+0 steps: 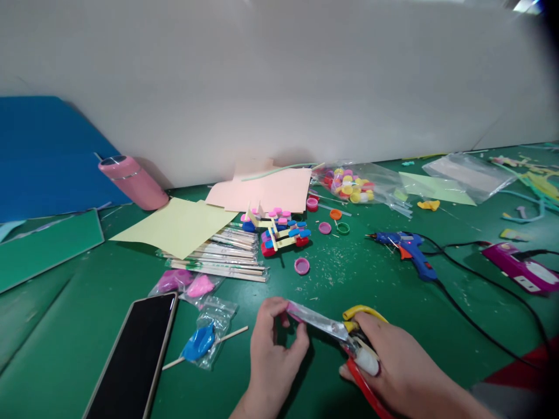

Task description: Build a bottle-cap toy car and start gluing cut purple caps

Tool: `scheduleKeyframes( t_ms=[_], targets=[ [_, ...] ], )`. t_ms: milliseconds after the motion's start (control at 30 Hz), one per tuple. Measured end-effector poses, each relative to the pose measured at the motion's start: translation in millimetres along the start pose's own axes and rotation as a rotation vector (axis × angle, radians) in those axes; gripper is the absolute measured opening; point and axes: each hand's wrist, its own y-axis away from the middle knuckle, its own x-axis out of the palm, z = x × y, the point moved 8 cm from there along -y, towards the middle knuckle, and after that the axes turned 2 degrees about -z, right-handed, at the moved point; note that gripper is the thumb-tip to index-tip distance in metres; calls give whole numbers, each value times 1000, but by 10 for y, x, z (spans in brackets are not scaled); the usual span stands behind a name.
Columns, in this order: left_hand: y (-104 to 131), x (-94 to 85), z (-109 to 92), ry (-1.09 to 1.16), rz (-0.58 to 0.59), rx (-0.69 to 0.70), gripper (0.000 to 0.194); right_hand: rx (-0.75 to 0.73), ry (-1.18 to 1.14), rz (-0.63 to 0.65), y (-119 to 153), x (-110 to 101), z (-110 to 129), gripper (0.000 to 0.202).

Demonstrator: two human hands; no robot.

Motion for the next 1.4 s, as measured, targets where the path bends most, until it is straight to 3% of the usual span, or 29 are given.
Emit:
scheduleKeyframes(
  t_ms=[267, 433, 633, 800, 1167, 1267, 1400],
  targets=[
    [-11, 26, -42, -58, 30, 57, 33, 6, -63, 74, 8, -29, 64, 25],
    [-26, 13, -70, -42, 9, 89, 32, 25, -116, 142, 20, 67, 19, 22],
    [-21, 17, -69, -4, 18, 40, 30, 30, -80, 48, -36, 32, -101, 29],
    [-42, 31, -24, 7, 41, -28, 27, 1, -60, 37, 3, -65, -38, 22],
    [-10, 7, -51, -30, 16, 99, 34, -43, -61, 66, -14, 21, 20, 28],
    [-21, 13, -39, 45, 25, 10, 29, -25, -60, 10, -56, -15, -64, 30],
    [-5, 9, 73, 203, -16, -246, 18, 17, -63, -115, -113, -160, -221, 26]
  ],
)
